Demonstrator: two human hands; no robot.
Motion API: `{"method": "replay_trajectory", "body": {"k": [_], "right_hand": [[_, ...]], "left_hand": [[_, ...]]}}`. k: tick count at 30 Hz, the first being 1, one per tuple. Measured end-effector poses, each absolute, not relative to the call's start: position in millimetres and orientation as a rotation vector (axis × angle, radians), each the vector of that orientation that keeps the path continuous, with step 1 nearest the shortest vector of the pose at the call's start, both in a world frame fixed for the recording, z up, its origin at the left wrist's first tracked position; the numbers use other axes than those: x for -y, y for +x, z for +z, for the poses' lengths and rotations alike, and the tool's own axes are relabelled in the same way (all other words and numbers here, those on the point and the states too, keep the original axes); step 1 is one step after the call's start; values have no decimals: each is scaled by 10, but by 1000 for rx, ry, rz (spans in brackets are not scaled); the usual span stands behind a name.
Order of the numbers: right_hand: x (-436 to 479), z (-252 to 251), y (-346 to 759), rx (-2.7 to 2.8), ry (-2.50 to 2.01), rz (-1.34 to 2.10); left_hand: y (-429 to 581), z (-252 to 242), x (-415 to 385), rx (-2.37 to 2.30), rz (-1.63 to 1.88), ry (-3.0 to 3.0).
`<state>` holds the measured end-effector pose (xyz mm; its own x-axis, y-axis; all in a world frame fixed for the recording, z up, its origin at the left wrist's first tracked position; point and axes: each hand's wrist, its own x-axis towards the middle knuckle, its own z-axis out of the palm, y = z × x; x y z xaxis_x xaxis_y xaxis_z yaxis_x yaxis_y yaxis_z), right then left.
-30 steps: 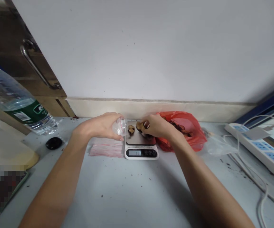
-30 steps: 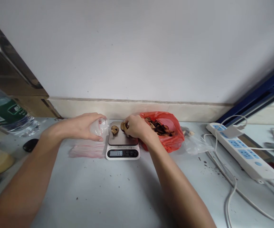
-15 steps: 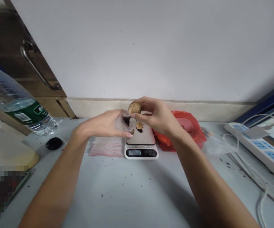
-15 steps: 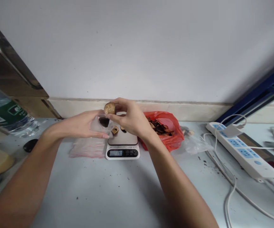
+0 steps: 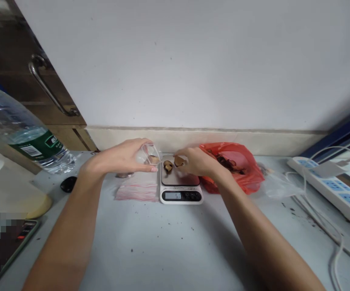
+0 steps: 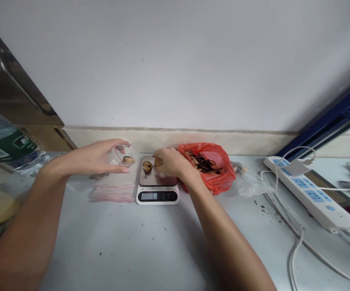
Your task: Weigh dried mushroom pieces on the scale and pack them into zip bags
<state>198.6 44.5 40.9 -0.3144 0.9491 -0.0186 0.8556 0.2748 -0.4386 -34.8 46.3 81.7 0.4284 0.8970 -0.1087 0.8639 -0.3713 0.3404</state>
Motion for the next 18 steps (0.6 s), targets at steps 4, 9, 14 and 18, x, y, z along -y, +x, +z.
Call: {"method": "replay_trajectory", "body": {"k": [4,9,14,18], "right_hand": [[-477,375,1990,2278,-1729,583],[-440,466,2005,2025,-1327,852],[-382,524,1941,1904,-1049,847],[-396,434,1883,2129,-1363,620]], "left_hand": [[-349,722,-519,-1461,50,2362],[-294,666,-543,-1382,-3,2349],[-285,692,-544,-1418,-4,2346],[-329,715,-540,-1396,19,2368]]}}
